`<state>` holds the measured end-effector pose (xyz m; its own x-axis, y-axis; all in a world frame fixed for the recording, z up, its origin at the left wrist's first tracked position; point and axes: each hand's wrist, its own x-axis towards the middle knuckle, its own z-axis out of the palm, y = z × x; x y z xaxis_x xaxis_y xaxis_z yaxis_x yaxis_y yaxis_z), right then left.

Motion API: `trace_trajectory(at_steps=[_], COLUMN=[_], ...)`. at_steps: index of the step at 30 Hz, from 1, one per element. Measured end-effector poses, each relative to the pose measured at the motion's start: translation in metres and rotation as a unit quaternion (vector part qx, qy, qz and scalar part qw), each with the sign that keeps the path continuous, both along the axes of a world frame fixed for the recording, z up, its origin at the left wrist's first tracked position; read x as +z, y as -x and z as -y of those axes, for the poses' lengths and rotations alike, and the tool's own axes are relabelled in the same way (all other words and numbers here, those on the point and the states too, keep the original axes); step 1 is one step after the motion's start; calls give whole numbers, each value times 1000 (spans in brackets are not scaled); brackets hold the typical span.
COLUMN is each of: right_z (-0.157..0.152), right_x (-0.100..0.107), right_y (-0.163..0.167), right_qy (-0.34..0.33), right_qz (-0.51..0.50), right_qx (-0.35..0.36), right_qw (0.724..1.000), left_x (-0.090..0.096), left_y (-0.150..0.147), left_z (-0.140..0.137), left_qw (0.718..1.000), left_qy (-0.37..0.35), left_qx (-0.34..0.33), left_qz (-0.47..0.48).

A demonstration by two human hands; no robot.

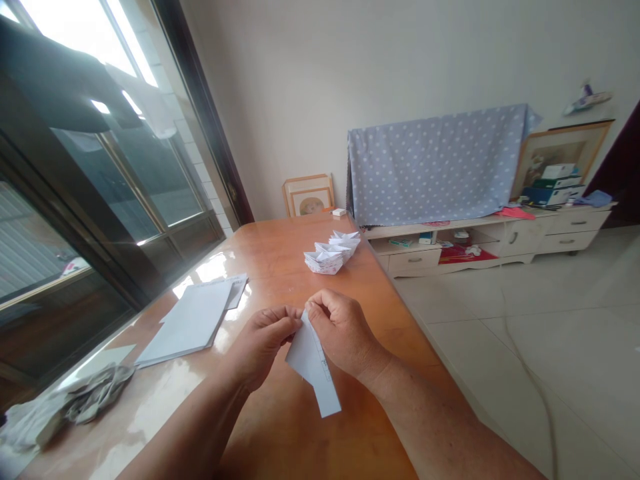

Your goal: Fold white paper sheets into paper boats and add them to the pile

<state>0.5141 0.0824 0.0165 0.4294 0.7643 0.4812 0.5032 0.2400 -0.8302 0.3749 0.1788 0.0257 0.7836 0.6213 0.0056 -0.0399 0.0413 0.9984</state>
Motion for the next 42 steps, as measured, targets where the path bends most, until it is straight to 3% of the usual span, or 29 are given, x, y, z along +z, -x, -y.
trace_trajectory(at_steps=[7,15,24,33,42], right_z=[0,-1,-3,-5,-5], right_x=[1,2,-4,-6,-10], right_y=[-2,-3,-2,-3,-3], right_qy=[7,12,29,16,20], right_qz=[-9,-25,-76,-181,-113], right_qx=[-7,17,37,85,52], right_qw=[1000,999,996,980,992], left_x=[2,0,5,6,5], left_y=[2,1,0,2,2], left_z=[-1,-1,5,4,5], left_qw=[999,1000,998,995,994], left_qy=[12,14,-64,-84,-92], left_qx=[-31,-3,-12,-14,6], left_qz=[0,-10,-26,-42,-59])
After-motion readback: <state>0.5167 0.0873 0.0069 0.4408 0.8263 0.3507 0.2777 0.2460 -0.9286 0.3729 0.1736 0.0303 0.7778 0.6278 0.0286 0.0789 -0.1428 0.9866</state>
